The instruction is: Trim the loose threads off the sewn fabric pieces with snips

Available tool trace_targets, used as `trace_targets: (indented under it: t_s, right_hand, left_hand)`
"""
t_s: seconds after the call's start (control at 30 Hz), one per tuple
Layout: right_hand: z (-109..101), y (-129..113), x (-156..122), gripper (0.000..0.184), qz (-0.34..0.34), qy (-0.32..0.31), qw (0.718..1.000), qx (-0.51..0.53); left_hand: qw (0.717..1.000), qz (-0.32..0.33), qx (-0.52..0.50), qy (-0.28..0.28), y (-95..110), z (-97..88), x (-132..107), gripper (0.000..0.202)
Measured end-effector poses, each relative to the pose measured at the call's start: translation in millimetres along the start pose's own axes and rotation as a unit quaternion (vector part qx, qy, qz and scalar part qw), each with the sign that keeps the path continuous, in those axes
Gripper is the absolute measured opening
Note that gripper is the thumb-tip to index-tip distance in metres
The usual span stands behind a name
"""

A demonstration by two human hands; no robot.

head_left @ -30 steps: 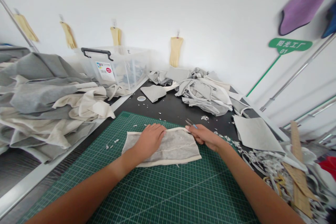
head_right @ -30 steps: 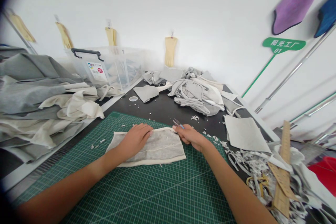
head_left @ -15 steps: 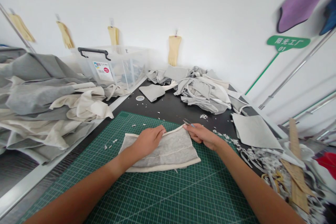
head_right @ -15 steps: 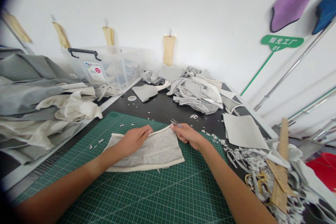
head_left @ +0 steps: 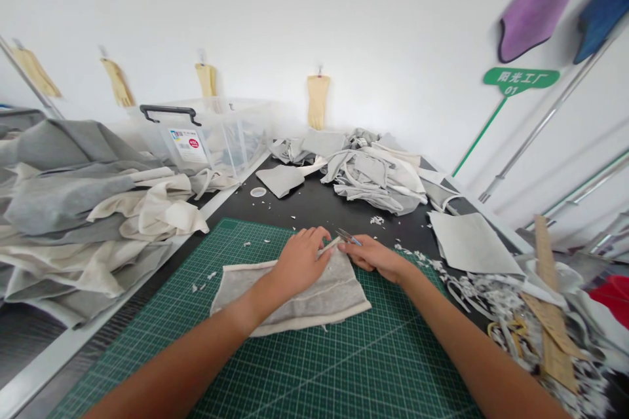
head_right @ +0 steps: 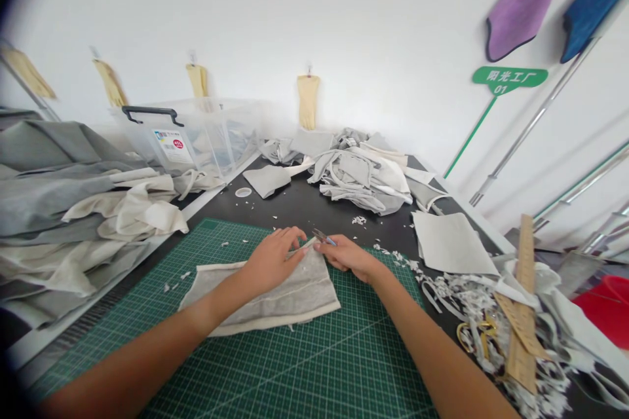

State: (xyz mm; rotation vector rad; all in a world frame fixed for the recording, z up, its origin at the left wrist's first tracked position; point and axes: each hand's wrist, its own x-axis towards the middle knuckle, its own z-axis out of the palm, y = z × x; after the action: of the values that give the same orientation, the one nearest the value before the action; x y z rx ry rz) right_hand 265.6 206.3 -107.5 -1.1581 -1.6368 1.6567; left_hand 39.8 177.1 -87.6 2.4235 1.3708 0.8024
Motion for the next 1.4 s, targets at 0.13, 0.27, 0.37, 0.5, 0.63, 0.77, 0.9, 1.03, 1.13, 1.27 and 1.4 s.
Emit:
trace_targets:
  t_s: [0.13,0.27,0.37,0.5,0.63,0.77,0.9,1.03,1.13,1.27,1.4]
  right_hand:
    - [-2.7,2.0,-1.1,0.042,-0.012,-0.004,1.0,-0.001]
    - [-3.3,1.5,-0.9,0.034,-0.01,-0.019,1.0,-0.002]
    - [-3.3,1.0,0.2,0.033,-0.001,-0.019,1.0,-0.004]
    - [-2.2,1.9,1.3,0.035,0.013,0.002,1.0,-0.004]
    - [0.6,2.8,1.3,0.035,0.013,0.019,1.0,-0.004]
    - [2.8,2.4,1.7,0.031,0.004,0.033,0.999,0.0]
    - [4.0,2.4,2.9,0.031,-0.004,0.039,0.999,0.005]
    - [5.8,1.9,3.1,0.034,-0.018,0.056,0.998,0.01]
    - [7.5,1.4,2.5,0.038,-0.024,0.075,0.997,0.013]
    - [8.3,2.8,2.8,0.039,-0.035,0.077,0.996,0.003]
    - [8.4,6.0,5.2,0.039,-0.024,0.1,0.995,0.003]
  left_hand:
    - [0.997,-0.018,-0.073,0.007,0.2,24.5,15.6,0.014]
    - [0.989,-0.037,-0.138,0.023,-11.7,40.3,15.9,0.011]
    - [0.975,-0.054,-0.214,0.004,-19.3,43.0,12.2,0.015]
    - [0.96,-0.084,-0.266,-0.011,-23.3,42.9,10.6,0.015]
    - [0.962,-0.086,-0.258,0.0,-24.6,44.9,10.1,0.018]
    - [0.968,-0.098,-0.233,0.002,-25.7,47.4,9.3,0.026]
    - [0.968,-0.098,-0.231,0.0,-24.3,45.8,9.3,0.019]
    - [0.971,-0.08,-0.225,-0.002,-20.8,40.5,8.7,0.019]
    - [0.977,-0.071,-0.2,-0.005,-20.1,39.0,8.4,0.024]
    - [0.989,-0.044,-0.138,0.002,-21.9,41.6,8.7,0.032]
    - [0.994,-0.036,-0.1,0.005,-22.2,44.9,8.0,0.032]
